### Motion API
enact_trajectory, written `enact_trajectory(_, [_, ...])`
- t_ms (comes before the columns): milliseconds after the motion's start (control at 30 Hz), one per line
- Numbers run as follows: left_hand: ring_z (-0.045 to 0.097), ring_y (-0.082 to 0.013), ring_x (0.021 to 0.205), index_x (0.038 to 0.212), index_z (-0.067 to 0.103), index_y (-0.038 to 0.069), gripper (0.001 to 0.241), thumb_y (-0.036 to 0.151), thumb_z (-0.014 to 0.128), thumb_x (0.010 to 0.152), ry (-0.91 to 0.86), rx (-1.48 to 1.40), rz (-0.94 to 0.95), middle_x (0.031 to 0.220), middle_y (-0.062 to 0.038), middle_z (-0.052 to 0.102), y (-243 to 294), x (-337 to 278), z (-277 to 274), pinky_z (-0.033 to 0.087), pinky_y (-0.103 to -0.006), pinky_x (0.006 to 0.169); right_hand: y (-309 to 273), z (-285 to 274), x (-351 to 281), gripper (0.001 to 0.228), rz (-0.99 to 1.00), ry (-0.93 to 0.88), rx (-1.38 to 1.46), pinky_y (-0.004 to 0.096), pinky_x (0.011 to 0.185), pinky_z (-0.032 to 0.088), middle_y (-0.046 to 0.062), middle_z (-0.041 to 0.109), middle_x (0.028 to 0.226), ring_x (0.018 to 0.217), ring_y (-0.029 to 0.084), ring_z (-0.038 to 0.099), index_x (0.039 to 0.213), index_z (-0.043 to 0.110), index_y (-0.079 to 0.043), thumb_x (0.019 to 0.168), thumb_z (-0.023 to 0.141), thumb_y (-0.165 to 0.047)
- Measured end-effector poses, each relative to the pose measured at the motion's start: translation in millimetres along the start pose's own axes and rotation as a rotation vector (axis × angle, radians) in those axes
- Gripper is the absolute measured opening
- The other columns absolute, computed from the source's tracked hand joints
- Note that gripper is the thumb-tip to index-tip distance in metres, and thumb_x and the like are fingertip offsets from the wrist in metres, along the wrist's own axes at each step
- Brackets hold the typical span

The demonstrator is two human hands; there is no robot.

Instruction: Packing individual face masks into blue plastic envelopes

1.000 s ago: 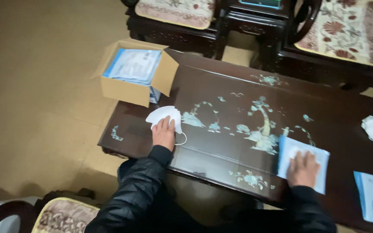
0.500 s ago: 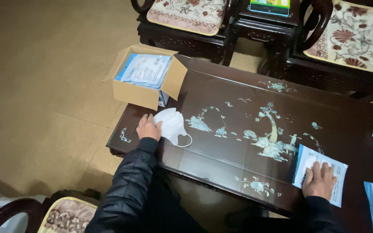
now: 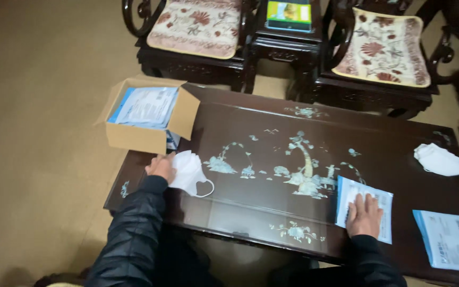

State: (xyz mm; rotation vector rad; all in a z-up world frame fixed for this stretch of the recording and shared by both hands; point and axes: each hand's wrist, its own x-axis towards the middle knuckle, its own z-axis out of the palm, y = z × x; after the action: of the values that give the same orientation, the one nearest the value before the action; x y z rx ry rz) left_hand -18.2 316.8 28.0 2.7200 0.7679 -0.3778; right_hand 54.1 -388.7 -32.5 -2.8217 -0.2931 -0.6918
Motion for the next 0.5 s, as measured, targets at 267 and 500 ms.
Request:
enact_trajectory(267, [0.045, -0.0375, 0.138, 0.152, 0.044, 0.036, 0.074, 0.044, 0.073, 0.085, -0.044, -0.032, -0.077, 0.152, -0.014, 0.040, -7.4, 3.1, -7.5, 0.040, -0.0607, 0.109, -6.7, -9.4, 6.6, 0.051, 0.151, -0.181, -0.023, 0.062, 0.123, 0.024, 0.020, 0.043, 0.162, 0.152, 0.043, 0.033, 0.148, 0.053, -0.014, 0.109, 0.035, -0.040])
enact_trajectory(500, [0.041, -0.0348, 0.139, 0.145, 0.047, 0.051, 0.060, 0.039, 0.064, 0.088, -0.189, 0.015, -0.121, 0.148, -0.012, 0.038, 2.6, 8.6, -16.1, 0.034, -0.0541, 0.115, -6.8, -7.0, 6.0, 0.053, 0.205, -0.210, 0.006, 0.058, 0.128, 0.016, 0.016, 0.038, 0.165, 0.156, 0.038, 0.027, 0.152, 0.049, -0.017, 0.108, 0.034, -0.042])
